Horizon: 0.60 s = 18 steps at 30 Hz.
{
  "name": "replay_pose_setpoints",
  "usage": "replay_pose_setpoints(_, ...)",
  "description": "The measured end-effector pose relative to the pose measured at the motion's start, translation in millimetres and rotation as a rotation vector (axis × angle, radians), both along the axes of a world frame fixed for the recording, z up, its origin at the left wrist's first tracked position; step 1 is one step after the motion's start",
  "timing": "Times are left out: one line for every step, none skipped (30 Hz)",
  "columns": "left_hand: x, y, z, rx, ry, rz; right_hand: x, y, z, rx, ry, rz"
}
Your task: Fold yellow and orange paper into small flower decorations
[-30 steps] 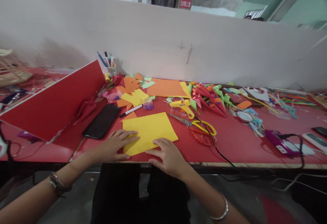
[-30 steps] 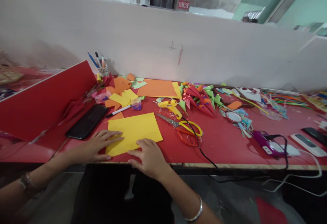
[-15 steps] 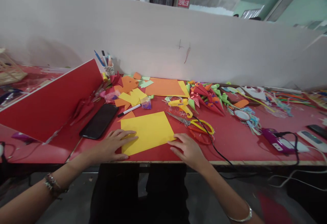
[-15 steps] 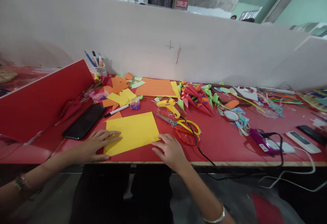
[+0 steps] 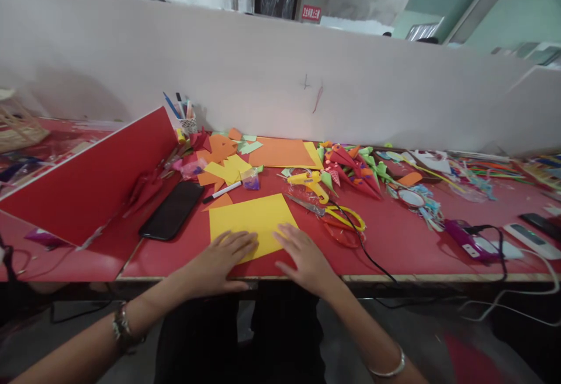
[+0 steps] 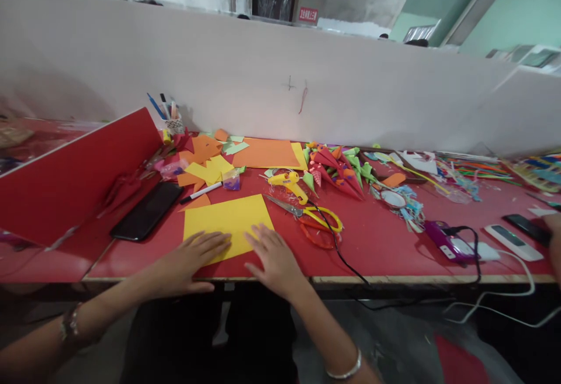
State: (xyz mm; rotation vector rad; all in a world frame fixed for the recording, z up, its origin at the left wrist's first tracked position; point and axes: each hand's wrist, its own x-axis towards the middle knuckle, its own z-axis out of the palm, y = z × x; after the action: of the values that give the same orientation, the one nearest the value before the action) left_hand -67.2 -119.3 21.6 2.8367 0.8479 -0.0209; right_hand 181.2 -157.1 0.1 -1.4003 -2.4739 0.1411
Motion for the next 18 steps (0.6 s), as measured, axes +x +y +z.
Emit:
replay_pose_setpoints(6,-6,-1.9,0.022,0.008,0.016,-8,-2,-2.1,-0.010,-0.013,0.066)
replay_pose_setpoints(10,-12,-3.4,0.054,0.007,0.030,-14,-5,-4.7,-0.005,-0.026,0.102)
replay_pose_setpoints(13,-17,-4.1,0.089,0.002,0.034,-19,-8,-7.6,0.015,-0.038,0.113)
replay_pose_setpoints(14,-21,-3.9,0.121,-0.006,0.031,-24,-11,-10.6,0.046,-0.047,0.118)
replay_pose_setpoints(15,-24,-2.7,0.146,-0.014,0.014,-26,-15,-13.2,0.084,-0.053,0.124)
replay_pose_setpoints(14,-26,-0.5,0.163,-0.013,-0.014,-28,-17,-15.0,0.125,-0.053,0.132)
replay_pose_setpoints(14,-27,2.7,0.172,-0.002,-0.048,-29,-19,-15.6,0.165,-0.046,0.144)
replay_pose_setpoints(13,-27,6.8,0.180,0.018,-0.077,-29,-20,-14.8,0.201,-0.037,0.156)
replay_pose_setpoints(13,-27,11.7,0.195,0.039,-0.093,-29,-20,-12.3,0.234,-0.025,0.163)
replay_pose_setpoints(14,-25,17.1,0.221,0.055,-0.100,-28,-18,-8.3,0.264,-0.012,0.161)
replay_pose_setpoints(16,-24,22.9,0.261,0.058,-0.097,-28,-16,-2.7,0.292,0.000,0.159)
replay_pose_setpoints(19,-22,28.8,0.317,0.040,-0.093,-27,-13,4.2,0.316,0.007,0.158)
replay_pose_setpoints(23,-19,34.7,0.379,0.016,-0.099,-27,-10,12.0,0.339,0.018,0.153)
replay_pose_setpoints(27,-17,40.3,0.445,-0.024,-0.116,-27,-6,20.5,0.352,0.022,0.150)
replay_pose_setpoints(31,-14,45.8,0.507,-0.068,-0.133,-27,-2,29.2,0.358,0.033,0.134)
replay_pose_setpoints(34,-11,51.0,0.567,-0.126,-0.145,-27,2,38.0,0.363,0.052,0.120)
replay_pose_setpoints(37,-8,55.9,0.619,-0.185,-0.148,-27,6,46.5,0.358,0.074,0.119)
replay_pose_setpoints(39,-5,60.7,0.663,-0.235,-0.152,-27,8,54.6,0.345,0.096,0.126)
